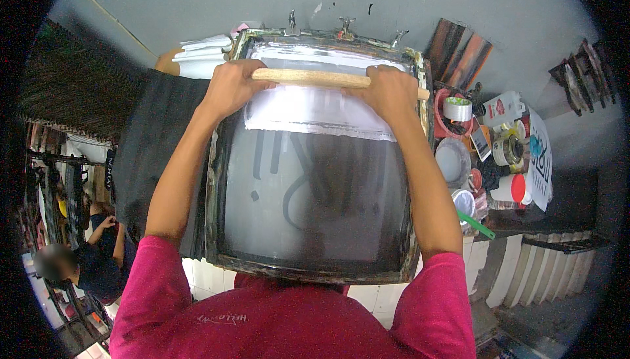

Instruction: The person performs screen printing on black bags by placing each bag on the printing surface, lowering the screen, and using a squeegee to apply white ink before lifting the screen and stacking the printed bags.

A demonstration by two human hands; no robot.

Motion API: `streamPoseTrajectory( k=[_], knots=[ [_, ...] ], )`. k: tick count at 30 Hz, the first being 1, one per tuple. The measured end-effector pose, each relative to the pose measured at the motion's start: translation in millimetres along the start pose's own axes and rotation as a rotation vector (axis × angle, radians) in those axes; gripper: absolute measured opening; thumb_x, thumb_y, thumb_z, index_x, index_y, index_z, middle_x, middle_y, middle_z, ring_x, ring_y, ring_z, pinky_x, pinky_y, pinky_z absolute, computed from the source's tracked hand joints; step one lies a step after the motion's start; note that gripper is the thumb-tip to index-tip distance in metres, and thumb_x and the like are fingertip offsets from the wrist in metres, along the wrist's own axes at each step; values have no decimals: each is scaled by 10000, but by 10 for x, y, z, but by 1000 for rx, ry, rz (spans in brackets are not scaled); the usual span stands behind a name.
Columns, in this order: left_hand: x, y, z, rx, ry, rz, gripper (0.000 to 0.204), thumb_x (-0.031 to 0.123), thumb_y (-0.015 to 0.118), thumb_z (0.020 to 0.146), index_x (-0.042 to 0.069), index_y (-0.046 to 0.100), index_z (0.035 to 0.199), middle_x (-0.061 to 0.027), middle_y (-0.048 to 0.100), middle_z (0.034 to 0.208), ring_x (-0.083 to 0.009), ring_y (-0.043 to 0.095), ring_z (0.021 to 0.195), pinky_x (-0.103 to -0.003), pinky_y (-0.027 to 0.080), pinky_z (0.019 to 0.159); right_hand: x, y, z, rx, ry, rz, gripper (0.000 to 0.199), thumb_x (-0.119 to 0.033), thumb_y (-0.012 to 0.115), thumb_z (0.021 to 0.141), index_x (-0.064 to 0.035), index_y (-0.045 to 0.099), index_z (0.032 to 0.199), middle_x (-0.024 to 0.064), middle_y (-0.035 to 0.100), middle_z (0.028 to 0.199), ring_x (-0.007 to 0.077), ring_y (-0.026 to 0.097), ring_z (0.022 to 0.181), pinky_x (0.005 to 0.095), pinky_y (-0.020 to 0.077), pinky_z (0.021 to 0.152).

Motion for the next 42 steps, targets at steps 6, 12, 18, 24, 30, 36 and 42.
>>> streamPoseTrajectory(
  k=[6,12,18,24,30,36,42],
  knots=[
    [143,-1,-538,15,15,-2,306,253,823,800,42,765,1013,-151,751,930,-349,714,853,-423,558,788,-117,-37,-524,94,-71,50,521,-589,847,668,-93,706,748,90,698,765,284,698,757,422,553,648],
    [206,102,-930,96,41,33,362,242,841,793,41,749,1080,-140,751,1086,-326,708,1017,-437,544,915,-206,-11,-932,215,-93,70,356,-345,884,639,-123,695,843,50,682,859,268,684,816,418,534,678],
    [280,-53,-1409,262,-36,-71,714,298,825,819,60,553,1435,-177,583,1443,-357,529,1356,-498,367,1165,-230,-25,-1084,351,-164,137,308,-242,856,630,-138,677,858,23,669,869,240,673,864,417,515,699],
    [138,-303,-2799,156,-437,-343,909,380,834,801,15,429,1528,-208,478,1549,-404,368,1489,-521,232,1247,-132,-17,-619,382,-120,172,322,-273,877,648,-133,696,875,46,703,878,267,689,868,417,536,726],
    [259,-243,-3607,-182,-436,-189,1393,377,994,514,-33,208,1589,-257,261,1653,-418,260,1533,-550,165,1265,52,-11,400,71,-32,139,514,-523,868,685,-103,752,957,134,738,873,342,704,867,480,525,763],
    [135,107,-3791,-80,-391,-66,1458,344,1015,498,-10,137,1607,-256,183,1676,-420,237,1540,-533,194,1261,158,120,1004,-104,-83,110,707,-596,856,661,-108,742,1159,131,756,1029,333,694,1034,474,452,981],
    [54,227,-3883,94,-338,-168,1444,358,1015,508,8,149,1609,-284,223,1655,-450,345,1485,-552,301,1214,191,226,1008,-49,-53,101,754,-588,839,699,-103,698,1259,154,708,1222,309,639,1188,459,398,1066]
  ],
)
Point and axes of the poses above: each hand's wrist, its own z-axis towards the middle knuckle, its own y-axis out of the palm, x = y × z, the point moved 5 cm from there along z, towards the middle knuckle
